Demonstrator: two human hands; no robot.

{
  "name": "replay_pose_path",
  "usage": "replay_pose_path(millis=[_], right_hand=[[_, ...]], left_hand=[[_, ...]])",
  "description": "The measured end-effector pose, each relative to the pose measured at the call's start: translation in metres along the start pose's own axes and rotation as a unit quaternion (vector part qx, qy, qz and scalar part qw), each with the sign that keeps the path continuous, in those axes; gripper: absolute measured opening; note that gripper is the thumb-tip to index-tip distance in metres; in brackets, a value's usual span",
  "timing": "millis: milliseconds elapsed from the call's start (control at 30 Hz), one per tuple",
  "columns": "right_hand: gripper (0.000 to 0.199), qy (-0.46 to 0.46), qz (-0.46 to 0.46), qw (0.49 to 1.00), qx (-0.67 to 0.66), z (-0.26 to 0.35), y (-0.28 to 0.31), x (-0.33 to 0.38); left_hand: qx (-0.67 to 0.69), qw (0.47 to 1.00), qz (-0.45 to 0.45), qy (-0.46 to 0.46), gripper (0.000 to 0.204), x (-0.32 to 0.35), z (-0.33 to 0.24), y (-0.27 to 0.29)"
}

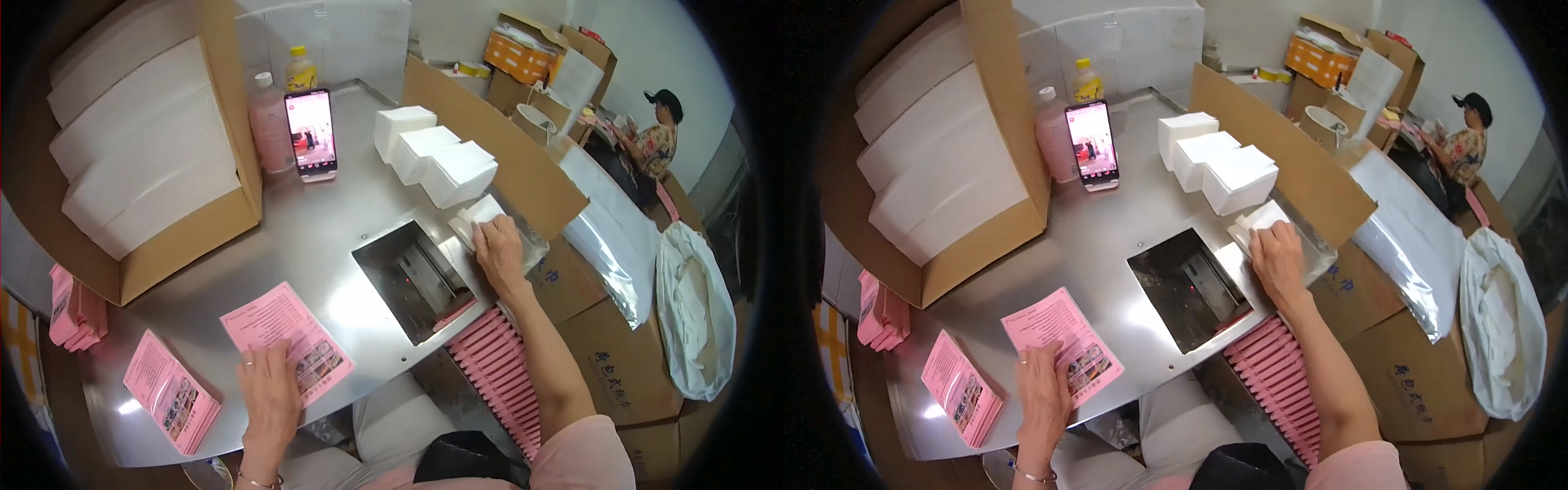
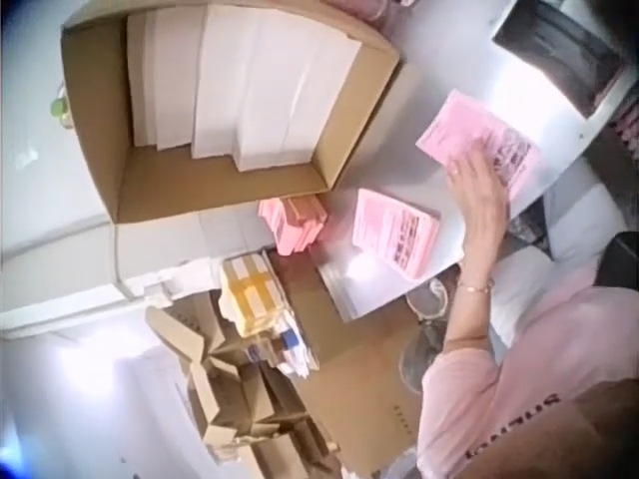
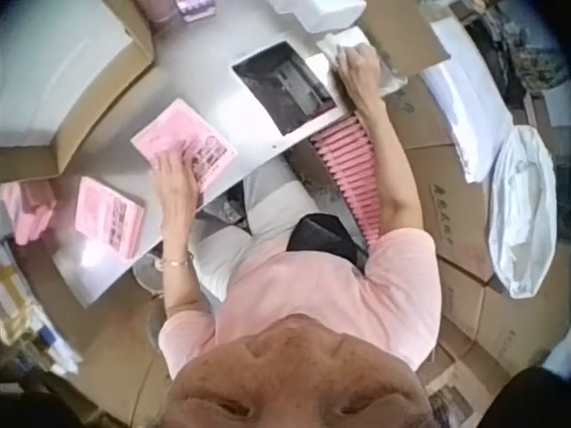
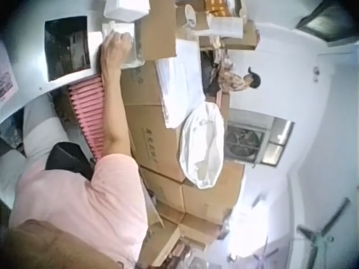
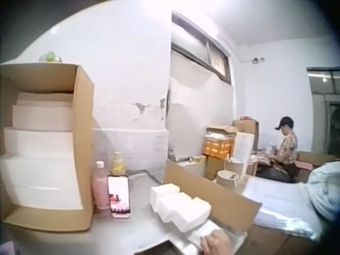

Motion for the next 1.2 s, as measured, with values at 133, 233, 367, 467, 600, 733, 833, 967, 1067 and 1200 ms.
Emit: replay_pose_path(millis=[133,233,367,467,600,733,833,967,1067,1200], right_hand=[[0.018,0.014,-0.026,0.999,-0.022,-0.001,0.016,-0.004],[0.030,-0.021,-0.037,0.996,-0.076,0.016,0.024,-0.002],[0.035,0.354,0.188,0.903,-0.153,0.210,0.040,0.077],[0.031,0.388,0.099,0.872,-0.283,0.249,0.063,0.108],[0.026,0.273,0.280,0.918,-0.063,0.236,-0.021,0.051],[0.030,0.284,0.213,0.906,-0.232,0.233,-0.003,0.069],[0.036,0.176,0.129,0.967,-0.134,0.152,0.009,0.034],[0.038,0.026,-0.001,0.999,0.031,0.037,0.028,-0.001],[0.037,0.033,0.109,0.991,0.071,0.054,0.004,0.021],[0.020,0.058,0.058,0.997,0.008,0.061,0.000,0.030]], left_hand=[[0.130,0.991,-0.026,-0.006,0.028,-0.004,-0.023,-0.015],[0.111,0.989,0.055,-0.086,0.035,-0.011,-0.059,-0.040],[0.184,0.976,0.081,-0.083,0.063,-0.010,-0.050,-0.020],[0.114,0.988,0.101,-0.038,0.086,0.001,-0.033,-0.025],[0.077,0.997,0.029,0.004,0.079,-0.019,-0.057,-0.030],[0.046,0.998,0.025,0.030,0.067,-0.018,-0.038,-0.031],[-0.002,0.996,0.077,0.054,0.061,-0.014,-0.027,-0.026],[-0.027,0.997,0.026,0.070,0.055,-0.018,-0.040,-0.016],[-0.059,0.997,-0.006,0.048,0.050,-0.015,-0.032,-0.017],[-0.067,0.998,0.007,-0.001,0.050,-0.018,-0.040,-0.010]])
Point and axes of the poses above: each hand's wrist, its own x-axis away from the middle knuckle, its own y-axis out of the back of the hand, z = x × y, the point moved 9 cm from there along -x, towards the middle knuckle, and after that the axes turned 1 degree about x, right-handed, at the moved point
